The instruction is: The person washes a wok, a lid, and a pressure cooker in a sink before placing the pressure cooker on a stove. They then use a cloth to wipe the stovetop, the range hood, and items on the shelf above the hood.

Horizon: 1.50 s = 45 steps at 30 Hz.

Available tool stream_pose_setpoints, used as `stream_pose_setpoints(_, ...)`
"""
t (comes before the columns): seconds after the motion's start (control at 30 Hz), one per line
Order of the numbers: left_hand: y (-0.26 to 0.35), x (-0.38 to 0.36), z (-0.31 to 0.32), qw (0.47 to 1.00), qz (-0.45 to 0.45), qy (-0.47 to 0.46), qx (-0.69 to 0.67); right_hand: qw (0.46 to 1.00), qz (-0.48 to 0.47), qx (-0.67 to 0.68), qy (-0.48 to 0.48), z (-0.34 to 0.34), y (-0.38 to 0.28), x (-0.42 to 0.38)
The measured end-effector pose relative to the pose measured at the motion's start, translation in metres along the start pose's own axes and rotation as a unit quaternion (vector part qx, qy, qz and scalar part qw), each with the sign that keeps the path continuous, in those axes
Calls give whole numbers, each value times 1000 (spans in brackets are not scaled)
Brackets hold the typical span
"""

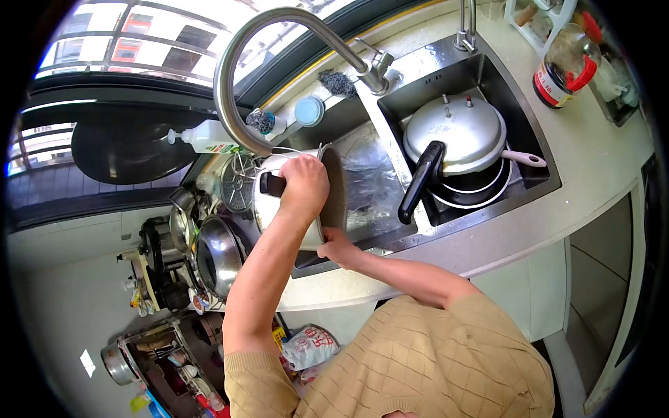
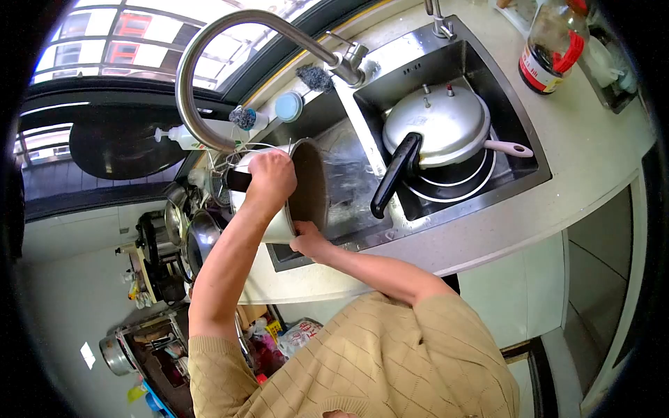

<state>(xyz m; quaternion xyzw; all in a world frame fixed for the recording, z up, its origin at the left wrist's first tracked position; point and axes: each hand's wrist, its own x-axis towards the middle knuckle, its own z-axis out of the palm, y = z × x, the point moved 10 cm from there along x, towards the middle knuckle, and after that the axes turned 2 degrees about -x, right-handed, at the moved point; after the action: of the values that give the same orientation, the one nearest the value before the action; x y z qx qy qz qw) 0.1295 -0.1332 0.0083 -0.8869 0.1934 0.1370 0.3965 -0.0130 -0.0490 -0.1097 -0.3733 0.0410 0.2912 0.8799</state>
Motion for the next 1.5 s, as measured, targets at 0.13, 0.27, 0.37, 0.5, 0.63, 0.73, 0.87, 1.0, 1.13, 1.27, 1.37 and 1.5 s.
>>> stream_pose_setpoints(0.13,12,-13,-9,997,23,-36,58,998,5,50,-26,14,10,-1)
stream_pose_setpoints(0.27,15,-27,-16,995,28,-31,86,996,-6,67,-55,28,-2,-16)
stream_pose_setpoints(0.37,16,-43,-23,995,30,-28,93,997,-41,55,-44,34,-8,-25)
stream_pose_setpoints(0.5,-3,-74,-28,997,-17,12,68,997,-51,29,-42,45,5,-29)
stream_pose_setpoints(0.63,-70,-123,-17,987,-99,43,-123,954,-131,-271,-6,65,-33,-59)
stream_pose_setpoints(0.73,-125,-188,6,956,-175,39,-231,913,-211,-347,-44,96,-39,-77)
stream_pose_setpoints(0.87,-165,-260,74,870,-239,73,-426,788,-284,-546,-11,137,-67,-132)
stream_pose_setpoints(1.0,-148,-302,102,621,-119,205,-747,643,-345,-684,-22,166,-75,-196)
stream_pose_setpoints(1.13,-99,-337,70,479,-66,252,-838,526,-413,-743,-2,167,-90,-275)
stream_pose_setpoints(1.27,-29,-348,1,426,-1,243,-872,436,-456,-773,66,133,-107,-355)
stream_pose_setpoints(1.37,39,-346,-65,407,29,224,-885,400,-417,-804,137,88,-128,-422)
stream_pose_setpoints(1.5,153,-321,-164,378,120,203,-895,356,-415,-800,248,10,-179,-536)
